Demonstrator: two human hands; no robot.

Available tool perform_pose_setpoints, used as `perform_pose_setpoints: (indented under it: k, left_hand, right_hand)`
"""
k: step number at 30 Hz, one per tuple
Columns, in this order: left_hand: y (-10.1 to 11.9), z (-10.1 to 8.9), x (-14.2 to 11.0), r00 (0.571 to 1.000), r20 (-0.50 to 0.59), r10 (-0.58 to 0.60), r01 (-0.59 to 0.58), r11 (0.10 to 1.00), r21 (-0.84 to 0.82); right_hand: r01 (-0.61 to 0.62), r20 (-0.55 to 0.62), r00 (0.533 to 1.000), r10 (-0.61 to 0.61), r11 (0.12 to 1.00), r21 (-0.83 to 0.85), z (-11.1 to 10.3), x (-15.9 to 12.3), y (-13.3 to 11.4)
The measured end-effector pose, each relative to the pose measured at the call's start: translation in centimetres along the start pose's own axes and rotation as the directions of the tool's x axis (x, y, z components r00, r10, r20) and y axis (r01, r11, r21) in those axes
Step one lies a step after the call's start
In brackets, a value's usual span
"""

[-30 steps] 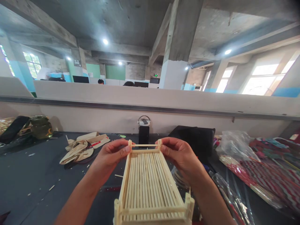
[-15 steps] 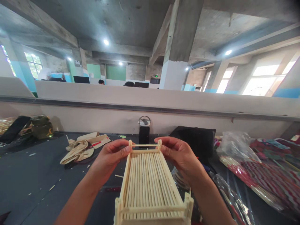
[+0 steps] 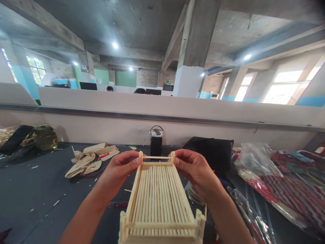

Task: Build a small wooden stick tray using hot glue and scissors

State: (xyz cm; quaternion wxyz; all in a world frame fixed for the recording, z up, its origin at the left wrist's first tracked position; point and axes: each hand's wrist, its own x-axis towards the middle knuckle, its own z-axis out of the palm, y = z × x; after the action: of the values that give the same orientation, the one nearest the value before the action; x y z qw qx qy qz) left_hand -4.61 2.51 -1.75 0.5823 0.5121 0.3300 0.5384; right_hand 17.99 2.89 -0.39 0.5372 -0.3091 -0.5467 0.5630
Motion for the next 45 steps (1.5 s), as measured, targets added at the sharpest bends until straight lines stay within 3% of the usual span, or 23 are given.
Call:
perform_pose_setpoints:
  k: [29, 40, 45]
  left_hand:
    - [0.3, 0.2, -0.2, 0.999, -0.037, -0.028, 0.026, 0.999, -0.042]
    - [0.5, 0.4, -0.3, 0.999, -0.02, -0.04, 0.039, 0.998, -0.059]
    - [0.6, 0.8, -0.6, 0.994, -0.061, -0.089, 0.081, 0.99, -0.119]
  right_hand:
    - [-0.008, -0.026, 1.0, 0.009, 0.999, 0.031, -0.1, 0.1, -0.1]
    - [0.005, 0.032, 0.999, -0.006, 0.999, 0.045, 0.1, 0.2, 0.0]
    - [-0.013, -0.016, 1.0, 0.014, 0.997, 0.071, 0.4, 0.2, 0.0]
